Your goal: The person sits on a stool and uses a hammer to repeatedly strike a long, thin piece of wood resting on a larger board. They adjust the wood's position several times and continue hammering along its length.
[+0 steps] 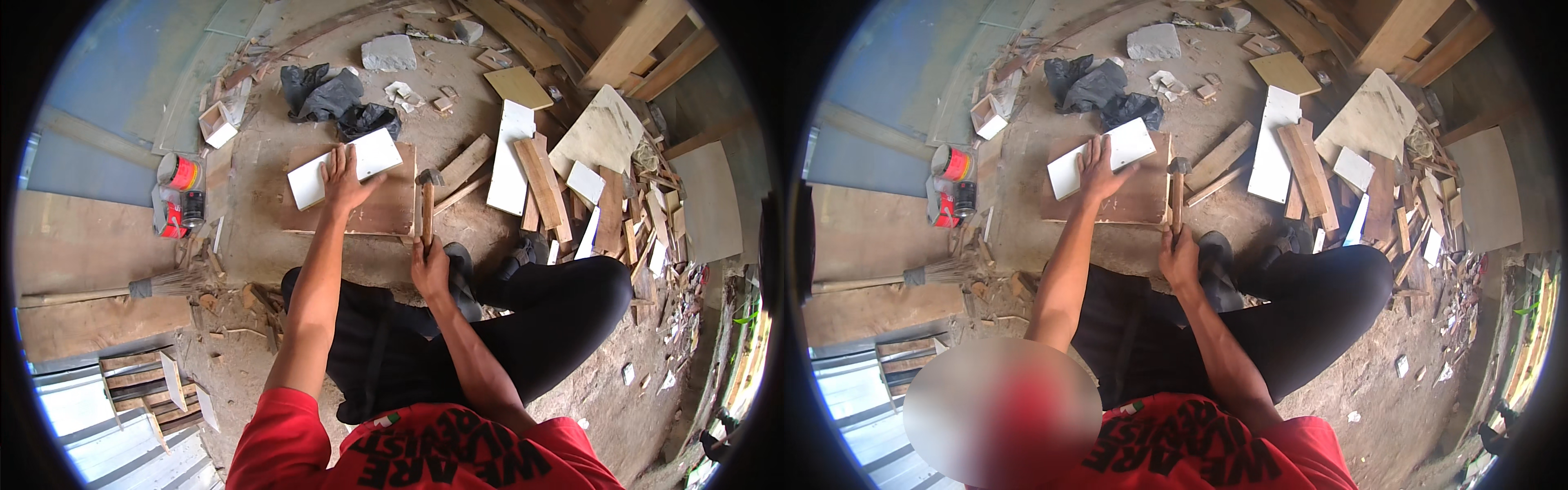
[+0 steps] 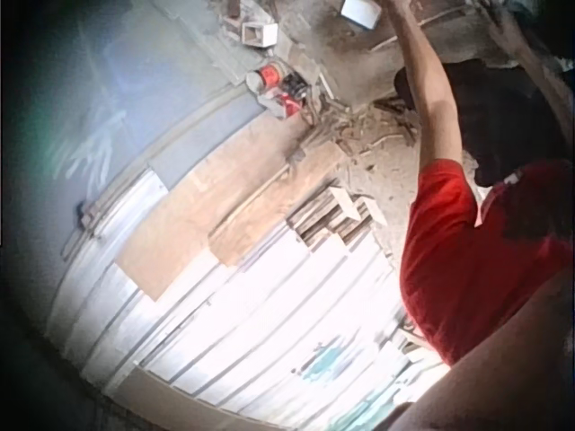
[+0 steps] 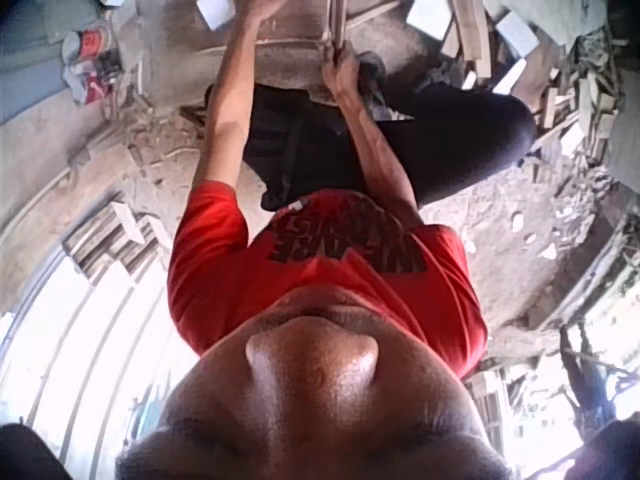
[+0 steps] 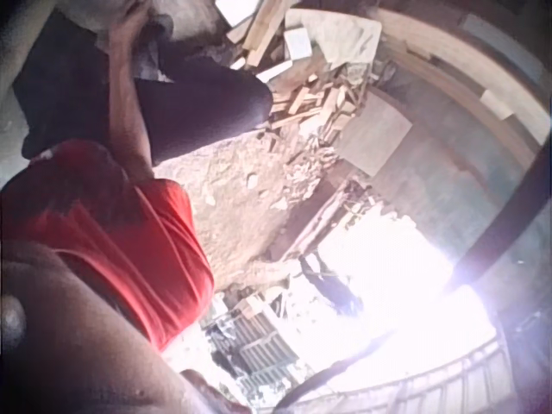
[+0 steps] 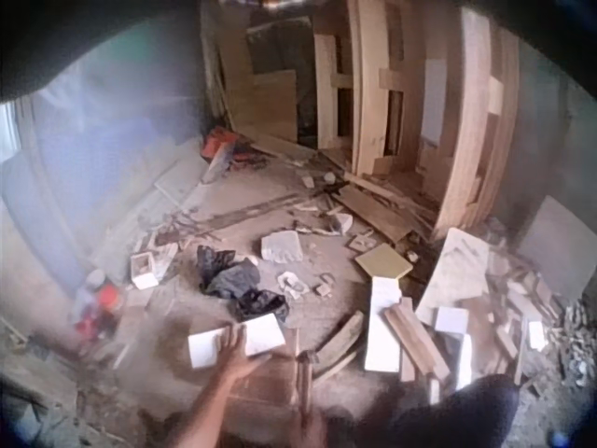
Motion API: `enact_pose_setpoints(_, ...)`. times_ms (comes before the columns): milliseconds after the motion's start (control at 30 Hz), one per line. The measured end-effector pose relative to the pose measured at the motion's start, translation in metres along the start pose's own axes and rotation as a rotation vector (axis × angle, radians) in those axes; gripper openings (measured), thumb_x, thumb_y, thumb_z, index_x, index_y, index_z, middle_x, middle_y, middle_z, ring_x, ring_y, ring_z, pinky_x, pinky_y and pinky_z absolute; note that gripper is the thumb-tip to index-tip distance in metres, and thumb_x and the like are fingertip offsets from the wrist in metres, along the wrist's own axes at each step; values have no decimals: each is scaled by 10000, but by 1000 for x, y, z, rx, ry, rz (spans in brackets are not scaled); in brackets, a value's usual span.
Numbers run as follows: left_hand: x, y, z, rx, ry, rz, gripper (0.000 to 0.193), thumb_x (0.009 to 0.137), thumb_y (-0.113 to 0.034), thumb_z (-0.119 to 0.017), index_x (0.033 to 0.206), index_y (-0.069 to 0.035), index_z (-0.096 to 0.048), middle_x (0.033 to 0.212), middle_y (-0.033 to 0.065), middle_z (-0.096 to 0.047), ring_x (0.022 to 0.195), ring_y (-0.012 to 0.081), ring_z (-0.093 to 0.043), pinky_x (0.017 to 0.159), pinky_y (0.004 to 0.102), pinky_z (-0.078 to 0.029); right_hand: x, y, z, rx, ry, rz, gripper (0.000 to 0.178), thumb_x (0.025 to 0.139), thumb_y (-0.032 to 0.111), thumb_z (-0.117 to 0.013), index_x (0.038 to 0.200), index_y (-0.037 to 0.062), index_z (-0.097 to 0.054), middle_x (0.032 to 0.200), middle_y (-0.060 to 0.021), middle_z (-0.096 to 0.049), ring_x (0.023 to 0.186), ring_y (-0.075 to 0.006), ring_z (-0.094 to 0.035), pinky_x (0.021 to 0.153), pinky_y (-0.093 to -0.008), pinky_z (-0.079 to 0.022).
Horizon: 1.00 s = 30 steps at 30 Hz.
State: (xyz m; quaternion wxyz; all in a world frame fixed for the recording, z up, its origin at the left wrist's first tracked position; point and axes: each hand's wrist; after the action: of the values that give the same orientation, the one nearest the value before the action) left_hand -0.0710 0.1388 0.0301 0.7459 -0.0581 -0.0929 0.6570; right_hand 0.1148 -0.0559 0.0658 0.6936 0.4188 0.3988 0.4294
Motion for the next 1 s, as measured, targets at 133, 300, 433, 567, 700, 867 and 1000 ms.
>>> enact_pose_setpoints(133, 17, 8, 36, 7, 164, -3, 1233, 688, -796, -700, 1601, -140, -195, 1625, 219, -215, 1506, 419, -185, 1205, 584, -147, 2, -5, -1, -30, -65, 95, 331, 1018, 296, -555, 972, -31, -564, 746, -233, -624, 689, -400, -629, 644, -448, -484)
enact_pose_setpoints(300, 5, 19, 39, -101, 182, 123, 1274, 657, -859, -661, 1598, -135, -199, 1600, 241, -249, 1477, 417, -248, 1198, 600, -171, -6, -5, -8, 6, -59, 129, 328, 1013, 293, -557, 968, -32, -560, 753, -238, -628, 704, -410, -635, 651, -452, -485)
enact_pose_setpoints(433, -24, -13, 72, -417, 122, 64, 1152, 727, -854, -600, 1528, -63, -357, 1459, 272, -448, 1350, 423, -438, 1146, 539, -314, 2, -10, 5, 7, -92, 101, 304, 992, 265, -577, 951, -34, -550, 791, -273, -639, 765, -468, -644, 671, -489, -483)
enact_pose_setpoints(567, -30, 2, 102, -1586, 213, 296, 883, 897, -766, -472, 1324, 1, -572, 1149, 182, -666, 1002, 301, -674, 872, 427, -563, 18, -31, 14, -176, -135, 68, 301, 965, 270, -611, 1005, -27, -582, 828, -267, -662, 810, -465, -659, 710, -497, -498)
enact_pose_setpoints(700, -57, -8, 137, -2074, 232, 185, 920, 900, -802, -367, 1367, -30, -543, 1128, 221, -664, 965, 343, -686, 823, 462, -580, 43, -69, 29, -503, -120, 50, 301, 895, 240, -669, 1054, -13, -625, 914, -253, -685, 885, -458, -662, 798, -515, -516)
enact_pose_setpoints(867, -66, -30, 127, -2174, 285, 153, 1006, 875, -846, -321, 1400, -6, -497, 1149, 259, -654, 977, 392, -690, 837, 510, -587, 60, -121, 39, -654, -189, 191, 271, 900, 209, -642, 1046, -18, -620, 963, -257, -684, 961, -474, -643, 852, -540, -511)
enact_pose_setpoints(1000, -82, -45, 127, -2289, 313, 137, 1032, 875, -851, -293, 1422, 6, -469, 1206, 284, -625, 1079, 429, -650, 898, 526, -565, 69, -76, 18, -323, -353, 564, 383, 928, 289, -654, 1115, -44, -649, 978, -272, -681, 957, -467, -638, 875, -485, -514)
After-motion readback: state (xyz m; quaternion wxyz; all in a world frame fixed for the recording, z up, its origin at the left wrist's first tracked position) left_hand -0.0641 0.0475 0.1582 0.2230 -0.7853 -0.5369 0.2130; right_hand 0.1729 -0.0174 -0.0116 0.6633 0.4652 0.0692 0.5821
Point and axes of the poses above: each hand's wrist, its own x-axis towards the middle knuckle, its own z-axis out of the back of the hand, y = z × x
